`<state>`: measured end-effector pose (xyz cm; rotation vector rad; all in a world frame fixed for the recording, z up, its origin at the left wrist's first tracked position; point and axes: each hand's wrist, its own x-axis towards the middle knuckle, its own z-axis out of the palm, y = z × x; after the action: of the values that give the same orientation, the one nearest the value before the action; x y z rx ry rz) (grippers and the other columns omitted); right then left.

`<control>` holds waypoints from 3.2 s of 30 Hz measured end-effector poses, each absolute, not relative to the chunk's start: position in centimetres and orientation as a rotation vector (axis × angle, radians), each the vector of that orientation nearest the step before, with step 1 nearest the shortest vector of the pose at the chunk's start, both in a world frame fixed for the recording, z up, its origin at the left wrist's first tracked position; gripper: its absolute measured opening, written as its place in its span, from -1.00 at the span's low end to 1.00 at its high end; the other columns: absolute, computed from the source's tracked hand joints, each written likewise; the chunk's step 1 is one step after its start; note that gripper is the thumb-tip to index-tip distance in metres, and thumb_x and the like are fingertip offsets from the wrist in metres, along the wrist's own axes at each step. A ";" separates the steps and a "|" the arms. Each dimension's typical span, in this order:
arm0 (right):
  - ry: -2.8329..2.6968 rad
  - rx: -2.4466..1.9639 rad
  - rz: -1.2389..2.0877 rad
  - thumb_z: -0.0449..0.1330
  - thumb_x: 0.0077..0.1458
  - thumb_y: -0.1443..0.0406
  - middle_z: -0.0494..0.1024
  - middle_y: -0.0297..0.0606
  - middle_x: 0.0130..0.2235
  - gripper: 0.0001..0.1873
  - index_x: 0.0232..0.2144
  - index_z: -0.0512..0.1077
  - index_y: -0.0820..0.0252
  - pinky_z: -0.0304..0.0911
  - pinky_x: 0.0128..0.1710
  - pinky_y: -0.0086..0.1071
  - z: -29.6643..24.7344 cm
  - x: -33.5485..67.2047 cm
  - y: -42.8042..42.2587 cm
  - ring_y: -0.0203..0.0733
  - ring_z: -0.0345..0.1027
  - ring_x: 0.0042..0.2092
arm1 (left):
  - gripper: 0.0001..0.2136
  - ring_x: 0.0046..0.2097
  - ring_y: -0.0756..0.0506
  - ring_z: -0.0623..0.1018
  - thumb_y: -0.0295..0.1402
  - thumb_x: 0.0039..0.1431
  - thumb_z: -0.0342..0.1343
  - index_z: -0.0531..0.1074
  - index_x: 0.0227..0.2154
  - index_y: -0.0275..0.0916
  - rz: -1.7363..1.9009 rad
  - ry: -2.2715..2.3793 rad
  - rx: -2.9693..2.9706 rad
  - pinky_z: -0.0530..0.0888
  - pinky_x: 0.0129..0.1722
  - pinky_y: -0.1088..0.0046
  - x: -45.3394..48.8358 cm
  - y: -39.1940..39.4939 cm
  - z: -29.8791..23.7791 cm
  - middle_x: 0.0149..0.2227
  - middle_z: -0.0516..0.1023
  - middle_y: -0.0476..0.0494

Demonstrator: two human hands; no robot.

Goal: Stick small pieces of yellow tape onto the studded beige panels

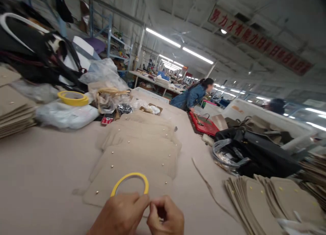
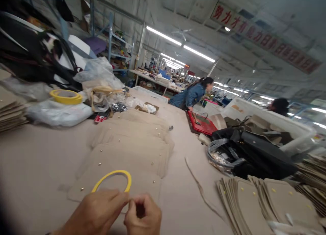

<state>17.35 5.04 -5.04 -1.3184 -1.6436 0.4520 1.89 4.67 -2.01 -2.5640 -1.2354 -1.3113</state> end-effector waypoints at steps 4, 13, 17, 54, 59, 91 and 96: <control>-1.245 -1.366 1.141 0.23 0.04 0.18 0.44 -0.39 -0.64 -0.76 -0.51 0.42 0.24 0.31 -0.57 -0.49 -3.7 19.3 5.9 -0.32 0.35 -0.61 | -0.73 -0.57 -0.05 0.34 -0.54 0.32 -0.24 0.29 -0.42 -0.18 -1.144 -1.152 -2.588 0.18 -0.55 0.41 2.7 4.0 0.1 -0.57 0.35 -0.01; -1.314 -1.612 1.407 0.33 -0.09 -0.01 0.47 -0.34 -0.58 -0.55 -0.46 0.50 0.31 0.17 -0.59 -0.52 -5.1 25.9 7.5 -0.39 0.27 -0.61 | -0.89 -0.41 -0.11 0.38 -0.54 0.26 -0.01 0.34 -0.34 -0.23 -0.600 -1.329 -2.640 0.31 -0.44 0.39 1.5 7.2 -5.8 -0.43 0.40 -0.07; -1.430 -1.746 1.352 0.27 -0.03 0.00 0.45 -0.37 -0.60 -0.59 -0.43 0.48 0.28 0.09 -0.64 -0.53 -6.2 26.2 7.4 -0.40 0.24 -0.65 | -0.93 -0.34 -0.15 0.39 -0.51 0.22 0.07 0.33 -0.33 -0.22 -0.486 -1.383 -2.706 0.35 -0.39 0.35 1.5 7.5 -7.3 -0.36 0.39 -0.10; -2.069 -1.754 0.368 0.04 0.21 0.17 0.58 -0.32 -0.41 -0.73 -0.40 0.49 0.10 0.26 -0.36 -0.43 -6.4 25.1 5.2 -0.22 0.45 -0.42 | -0.94 -0.31 -0.16 0.34 -0.50 0.24 0.05 0.34 -0.34 -0.23 -0.499 -1.432 -2.813 0.36 -0.36 0.31 1.3 7.6 -6.7 -0.32 0.38 -0.13; -2.059 -1.871 0.485 0.10 0.14 0.23 0.46 -0.42 -0.58 -0.76 -0.55 0.40 0.11 0.15 -0.46 -0.46 -5.4 24.0 6.3 -0.27 0.32 -0.52 | -0.88 -0.33 -0.14 0.36 -0.56 0.24 -0.03 0.36 -0.32 -0.24 -0.609 -1.436 -2.798 0.36 -0.36 0.35 1.2 7.5 -6.5 -0.35 0.39 -0.12; -1.943 -1.035 0.121 0.12 0.07 0.45 0.54 -0.33 -0.52 -0.84 -0.38 0.48 0.16 0.33 -0.48 -0.50 -3.1 20.1 4.9 -0.32 0.39 -0.53 | -0.77 -0.44 -0.05 0.42 -0.44 0.37 -0.20 0.31 -0.37 -0.22 -1.256 -1.381 -2.850 0.31 -0.47 0.46 2.9 5.1 -3.0 -0.46 0.40 -0.04; -1.487 -1.395 1.037 0.20 0.09 0.17 0.48 -0.35 -0.64 -0.76 -0.49 0.49 0.21 0.31 -0.57 -0.47 -3.4 21.0 5.5 -0.28 0.36 -0.61 | -0.70 -0.51 -0.04 0.31 -0.41 0.37 -0.23 0.28 -0.47 -0.22 -1.227 -1.256 -2.747 0.20 -0.54 0.43 4.0 6.1 -3.0 -0.51 0.32 -0.04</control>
<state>20.98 5.55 -3.41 -1.3951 -1.4867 1.0373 3.98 6.13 -3.03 -2.7471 -1.2561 -1.2274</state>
